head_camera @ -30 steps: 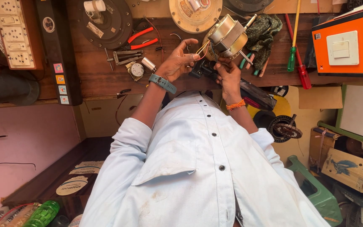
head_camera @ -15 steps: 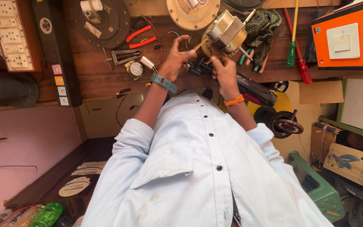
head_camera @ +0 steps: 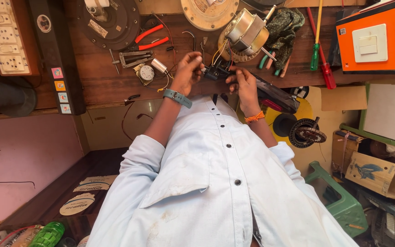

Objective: The person uses a screwdriver to adjust the internal components of a small electrical motor, then connects wires to a terminal block. The person manipulates the motor and wires on a cluttered workbench.

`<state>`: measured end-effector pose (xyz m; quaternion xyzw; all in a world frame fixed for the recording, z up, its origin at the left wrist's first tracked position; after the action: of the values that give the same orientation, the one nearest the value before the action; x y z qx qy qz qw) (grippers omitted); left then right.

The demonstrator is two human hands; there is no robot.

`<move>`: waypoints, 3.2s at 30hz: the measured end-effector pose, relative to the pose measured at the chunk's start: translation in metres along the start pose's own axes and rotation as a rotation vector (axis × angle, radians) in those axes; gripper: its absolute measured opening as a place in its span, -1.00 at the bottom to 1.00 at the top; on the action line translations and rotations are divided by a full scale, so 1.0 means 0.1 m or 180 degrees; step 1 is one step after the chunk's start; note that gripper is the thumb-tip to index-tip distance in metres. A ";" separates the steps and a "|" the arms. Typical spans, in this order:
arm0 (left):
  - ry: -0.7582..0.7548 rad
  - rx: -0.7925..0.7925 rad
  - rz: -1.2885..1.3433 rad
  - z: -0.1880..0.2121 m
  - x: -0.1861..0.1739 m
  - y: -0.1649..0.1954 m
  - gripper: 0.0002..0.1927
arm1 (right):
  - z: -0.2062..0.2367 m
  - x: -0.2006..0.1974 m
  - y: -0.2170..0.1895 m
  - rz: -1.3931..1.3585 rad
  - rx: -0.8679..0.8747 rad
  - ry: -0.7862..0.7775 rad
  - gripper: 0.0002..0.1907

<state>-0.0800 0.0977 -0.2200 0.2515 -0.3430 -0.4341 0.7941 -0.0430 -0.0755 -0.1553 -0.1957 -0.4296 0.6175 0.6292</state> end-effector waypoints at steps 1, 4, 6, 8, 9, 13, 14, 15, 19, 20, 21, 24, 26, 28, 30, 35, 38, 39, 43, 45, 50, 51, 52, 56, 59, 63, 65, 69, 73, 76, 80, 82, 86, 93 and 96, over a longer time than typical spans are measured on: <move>-0.0154 -0.0078 -0.0078 0.02 0.07 -0.06 -0.74 | 0.00 0.01 -0.02 0.0094 -0.0035 0.0056 -0.70; -0.0623 -0.0270 -0.0191 0.07 0.31 -0.18 -0.72 | -0.04 0.01 -0.07 0.0380 -0.0123 0.0309 -0.72; -0.0953 -0.0390 -0.0112 0.10 0.49 -0.23 -0.67 | -0.07 0.03 -0.10 0.0407 -0.0167 0.0379 -0.74; -0.0965 -0.0431 -0.0078 0.10 0.59 -0.24 -0.66 | -0.09 0.06 -0.11 0.0282 -0.0204 0.0326 -0.77; -0.0969 -0.0453 -0.0054 0.11 0.64 -0.24 -0.65 | -0.10 0.05 -0.12 0.0311 -0.0218 0.0355 -0.78; -0.0879 -0.0382 0.0133 0.07 0.71 -0.21 -0.70 | -0.11 -0.01 -0.15 0.0527 -0.0405 0.0397 -0.81; -0.0832 -0.0358 0.0103 0.06 0.72 -0.21 -0.72 | -0.10 -0.02 -0.16 0.0598 -0.0486 0.0391 -0.81; -0.0784 -0.0336 0.0069 0.05 0.72 -0.21 -0.74 | -0.09 -0.02 -0.20 0.0770 -0.0689 0.0373 -0.81; -0.0530 -0.0301 0.0010 -0.01 0.73 -0.24 -0.79 | -0.01 -0.01 -0.30 0.1452 -0.1304 0.0466 -0.82; -0.0505 -0.0294 0.0042 -0.02 0.75 -0.26 -0.80 | 0.00 -0.01 -0.32 0.1627 -0.1412 0.0519 -0.82; -0.0479 -0.0279 0.0075 -0.03 0.76 -0.26 -0.81 | 0.01 -0.01 -0.32 0.1642 -0.1411 0.0537 -0.82; -0.0435 -0.0225 0.0196 -0.04 0.78 -0.27 -0.82 | 0.00 -0.04 -0.34 0.1525 -0.1370 0.0499 -0.82; -0.0458 -0.0236 0.0225 -0.05 0.80 -0.28 -0.81 | -0.02 -0.06 -0.35 0.1231 -0.1269 0.0365 -0.82; -0.0473 -0.0251 0.0206 -0.04 0.81 -0.29 -0.82 | -0.05 -0.11 -0.31 0.0918 -0.0979 0.0337 -0.83; -0.0482 -0.0268 0.0129 -0.03 0.82 -0.28 -0.84 | -0.07 -0.14 -0.28 0.0763 -0.0791 0.0353 -0.84; -0.0491 -0.0389 -0.0272 0.01 0.78 -0.28 -0.90 | -0.11 -0.18 -0.28 0.0695 -0.0844 0.0406 -0.84; -0.0341 -0.0391 -0.0520 0.01 0.64 -0.27 -0.91 | -0.15 -0.19 -0.27 0.0558 -0.0797 0.0350 -0.80; -0.0271 -0.0378 -0.0600 0.01 0.57 -0.26 -0.90 | -0.16 -0.19 -0.27 0.0630 -0.0790 0.0325 -0.79; -0.0436 -0.0046 -0.1094 -0.06 0.38 -0.14 -0.90 | -0.19 -0.15 -0.28 0.1040 -0.0798 0.0201 -0.78; -0.0276 0.0348 -0.1525 -0.09 0.29 -0.02 -0.90 | -0.17 -0.15 -0.33 0.1385 -0.1063 0.0225 -0.77; -0.0341 0.0311 -0.1243 -0.10 0.25 0.11 -0.91 | -0.08 -0.22 -0.36 0.1442 -0.1441 0.0267 -0.72; -0.0533 0.0062 -0.0943 -0.08 0.28 0.08 -0.89 | -0.07 -0.24 -0.34 0.1335 -0.1404 0.0201 -0.72; -0.0746 0.0007 -0.0777 -0.03 0.33 0.08 -0.89 | -0.06 -0.26 -0.32 0.1229 -0.1367 0.0139 -0.73; -0.1405 -0.0059 -0.0247 0.28 0.55 0.10 -0.86 | -0.05 -0.34 -0.28 0.0919 -0.1245 0.0059 -0.75; -0.1226 0.0062 -0.0322 0.35 0.57 0.16 -0.88 | -0.03 -0.36 -0.31 0.0891 -0.1273 0.0105 -0.76; 0.0044 0.0913 -0.1478 0.17 0.35 0.44 -0.89 | -0.06 -0.24 -0.29 0.0952 -0.1054 -0.0072 -0.75; 0.0542 0.1358 -0.2014 0.07 0.30 0.60 -0.88 | -0.10 -0.14 -0.24 0.0975 -0.0786 -0.0187 -0.73; 0.0783 0.1532 -0.2188 -0.11 0.37 0.71 -0.87 | -0.20 0.04 -0.12 0.0207 -0.0117 -0.0332 -0.73; 0.0744 0.1552 -0.2400 -0.22 0.50 0.76 -0.85 | -0.25 0.10 -0.13 0.0057 0.0013 -0.0185 -0.77; 0.0544 0.1404 -0.2320 -0.28 0.57 0.72 -0.80 | -0.26 0.08 -0.13 -0.0069 0.0087 -0.0130 -0.81; 0.0059 0.1426 -0.1655 -0.34 0.61 0.64 -0.85 | -0.26 0.00 -0.09 -0.0364 0.0241 -0.0093 -0.85; -0.0194 0.1451 -0.1335 -0.36 0.60 0.62 -0.84 | -0.27 -0.06 -0.10 -0.0379 0.0165 -0.0079 -0.84; -0.0400 0.1632 -0.1129 -0.34 0.57 0.67 -0.77 | -0.27 -0.17 -0.05 -0.0308 0.0147 -0.0047 -0.86; 0.0909 0.4060 -0.3836 0.26 0.73 0.94 -0.54 | -0.27 -0.07 -0.08 0.0338 -0.0246 -0.0405 -0.78; 0.0533 0.4925 -0.4383 0.45 0.85 0.86 -0.60 | -0.24 0.04 -0.11 0.0666 -0.0535 -0.0644 -0.77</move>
<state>-0.0370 0.0628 -0.1038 0.8633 -0.2537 -0.4360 0.0172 -0.0184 -0.0670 -0.1589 -0.2282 -0.5182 0.6580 0.4964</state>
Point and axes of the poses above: each hand's wrist, its own z-axis away from the middle knuckle, its own x-axis out of the palm, y = z × x, the point moved 8 cm from there along -z, towards the middle knuckle, and after that the axes turned 12 degrees about -z, right-handed, at the moved point
